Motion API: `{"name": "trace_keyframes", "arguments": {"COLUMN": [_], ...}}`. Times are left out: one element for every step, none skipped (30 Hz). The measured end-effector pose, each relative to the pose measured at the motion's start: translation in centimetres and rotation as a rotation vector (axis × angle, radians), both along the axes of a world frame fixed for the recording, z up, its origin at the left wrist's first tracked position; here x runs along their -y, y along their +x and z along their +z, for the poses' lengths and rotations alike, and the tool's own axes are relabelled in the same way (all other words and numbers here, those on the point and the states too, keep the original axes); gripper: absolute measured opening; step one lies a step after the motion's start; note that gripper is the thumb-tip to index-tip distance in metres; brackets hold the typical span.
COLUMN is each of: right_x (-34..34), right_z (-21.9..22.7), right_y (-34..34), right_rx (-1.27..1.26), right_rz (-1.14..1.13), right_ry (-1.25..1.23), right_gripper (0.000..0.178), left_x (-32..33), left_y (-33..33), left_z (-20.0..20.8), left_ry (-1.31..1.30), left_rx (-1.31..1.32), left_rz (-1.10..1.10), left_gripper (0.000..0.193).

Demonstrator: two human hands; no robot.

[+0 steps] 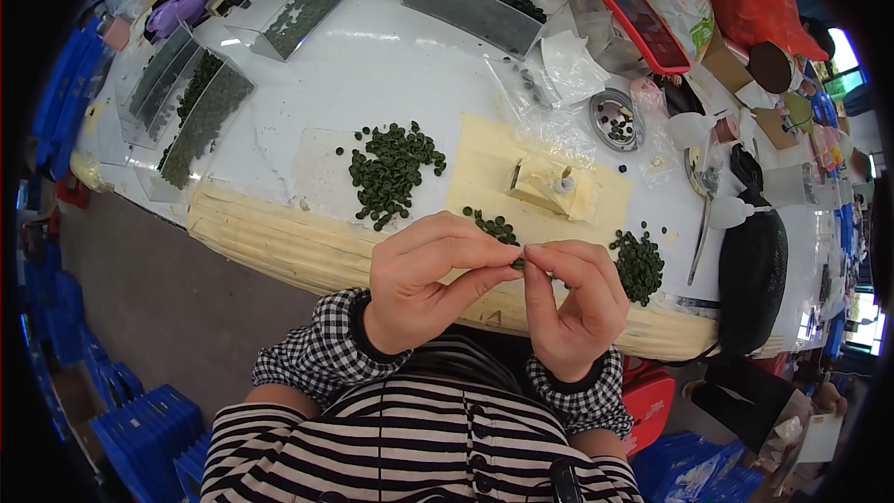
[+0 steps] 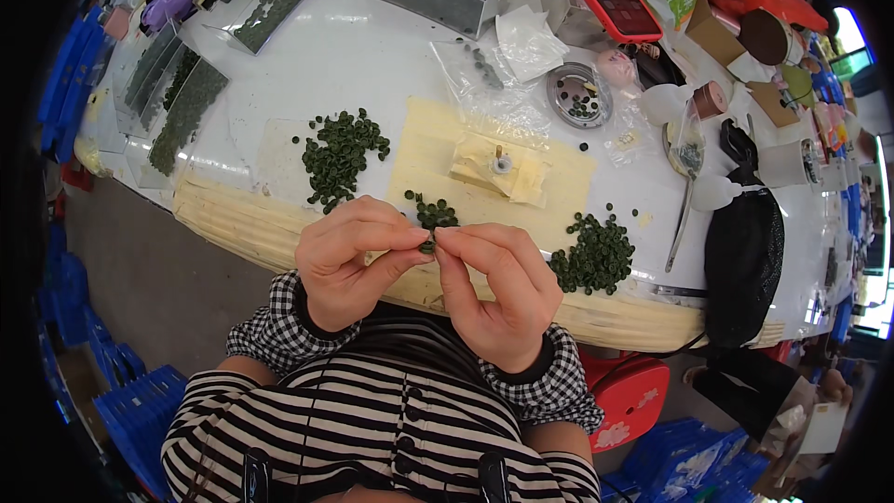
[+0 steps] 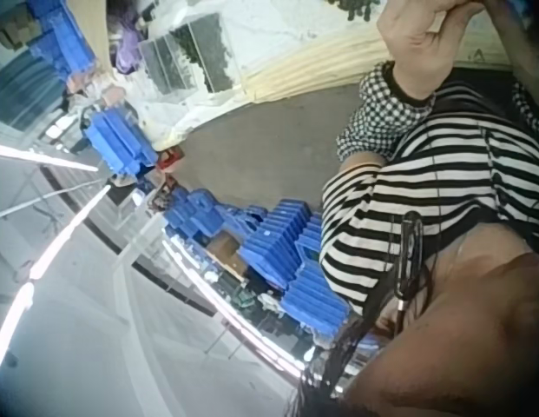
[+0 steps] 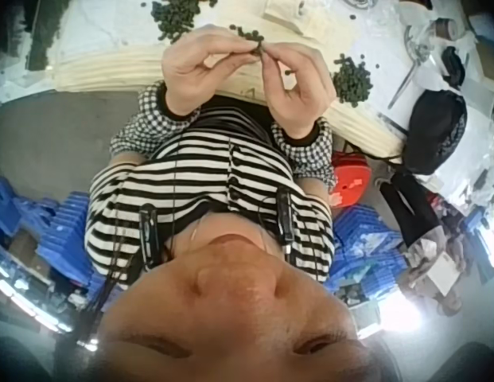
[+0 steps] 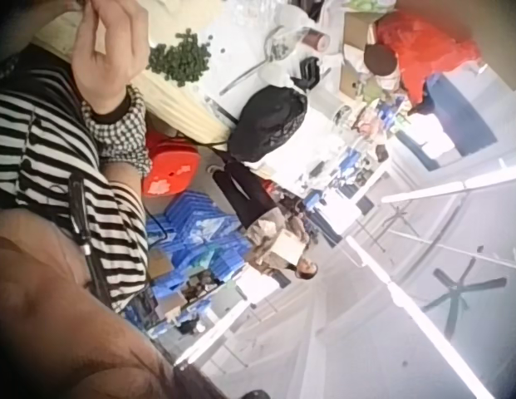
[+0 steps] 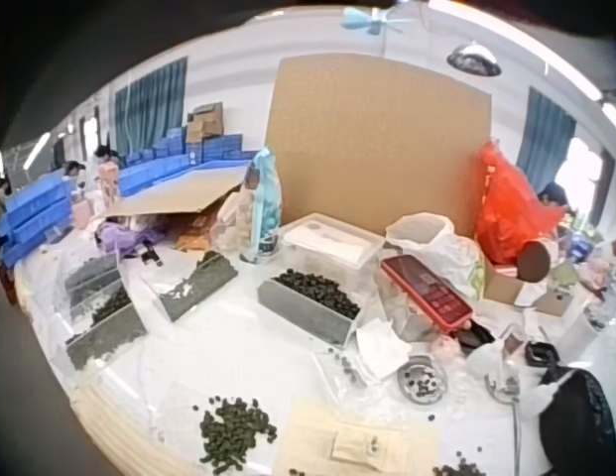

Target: The person is manually assembling small green plastic components at a workbench.

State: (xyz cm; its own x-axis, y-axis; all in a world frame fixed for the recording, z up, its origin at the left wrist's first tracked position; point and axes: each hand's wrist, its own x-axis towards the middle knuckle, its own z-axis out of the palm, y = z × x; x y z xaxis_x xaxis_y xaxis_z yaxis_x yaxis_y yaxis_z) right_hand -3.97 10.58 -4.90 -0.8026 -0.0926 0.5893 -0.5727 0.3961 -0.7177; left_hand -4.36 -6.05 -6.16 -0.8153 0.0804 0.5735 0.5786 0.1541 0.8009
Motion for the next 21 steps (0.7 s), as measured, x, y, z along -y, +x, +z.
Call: {"name": "trace_keyframes", "arguments": {"right_x": [0.0, 0.0, 0.0, 0.0, 0.0, 0.0, 0.0, 0.0, 0.0, 0.0, 0.0, 0.0, -0.1, -0.1, -0.3, -0.6, -1.0, -1.6, -2.2, -2.6, -3.1], "right_z": [0.0, 0.0, 0.1, 0.1, 0.1, 0.0, 0.0, 0.0, 0.0, 0.0, 0.0, 0.1, 0.1, 0.1, 0.2, 0.2, 0.3, 0.3, 0.4, 0.8, 0.9], "right_y": [0.0, 0.0, 0.0, 0.0, 0.0, 0.0, 0.0, 0.0, 0.0, 0.0, 0.0, 0.0, 0.0, 0.0, 0.0, 0.0, -0.1, -0.3, -0.3, -0.4, -0.6], "right_rx": [0.001, 0.002, 0.002, 0.002, 0.000, -0.002, -0.005, -0.002, 0.000, 0.002, 0.001, -0.001, -0.003, -0.003, -0.003, -0.003, -0.002, -0.002, 0.000, 0.011, 0.004], "right_rz": [0.001, 0.001, 0.001, 0.001, 0.001, 0.002, 0.002, 0.003, 0.004, 0.004, 0.002, 0.000, -0.003, -0.019, -0.036, -0.050, -0.079, -0.109, -0.143, -0.173, -0.191], "right_ry": [-0.001, -0.001, 0.000, 0.001, 0.003, 0.005, 0.007, 0.007, 0.005, 0.005, 0.009, 0.014, 0.019, 0.027, 0.036, 0.044, 0.041, 0.038, 0.037, 0.030, 0.044], "right_gripper": [0.021, 0.021, 0.021, 0.021, 0.021, 0.021, 0.021, 0.021, 0.021, 0.021, 0.021, 0.021, 0.021, 0.020, 0.020, 0.020, 0.019, 0.019, 0.018, 0.016, 0.015], "left_x": [0.0, 0.0, -0.1, -0.1, -0.1, -0.1, -0.1, -0.1, -0.1, -0.1, -0.1, -0.1, -0.1, -0.1, -0.1, -0.1, 0.0, 0.2, 0.5, 0.8, 1.0], "left_y": [0.0, 0.0, 0.0, 0.0, 0.0, 0.0, 0.0, 0.0, 0.0, 0.0, 0.0, 0.0, 0.0, -0.1, -0.1, -0.2, -0.2, -0.2, -0.2, -0.2, -0.2], "left_z": [0.0, 0.0, 0.0, -0.1, -0.1, 0.0, 0.0, 0.0, 0.1, 0.1, 0.1, 0.1, 0.2, 0.3, 0.3, 0.3, 0.3, 0.2, 0.0, -0.1, -0.3], "left_ry": [-0.004, -0.008, -0.010, -0.012, -0.014, -0.017, -0.020, -0.023, -0.026, -0.028, -0.031, -0.049, -0.068, -0.086, -0.115, -0.145, -0.174, -0.243, -0.309, -0.376, -0.410], "left_rx": [-0.002, -0.003, -0.012, -0.020, -0.028, -0.030, -0.032, -0.034, -0.039, -0.044, -0.049, -0.068, -0.087, -0.106, -0.114, -0.121, -0.129, -0.113, -0.098, -0.083, -0.063], "left_rz": [0.003, 0.006, 0.010, 0.013, 0.016, 0.018, 0.019, 0.021, 0.023, 0.023, 0.024, 0.037, 0.050, 0.063, 0.072, 0.084, 0.095, 0.085, 0.069, 0.054, 0.051], "left_gripper": [0.023, 0.023, 0.023, 0.023, 0.023, 0.023, 0.023, 0.023, 0.023, 0.023, 0.023, 0.023, 0.024, 0.024, 0.024, 0.023, 0.023, 0.023, 0.023, 0.024, 0.023]}}
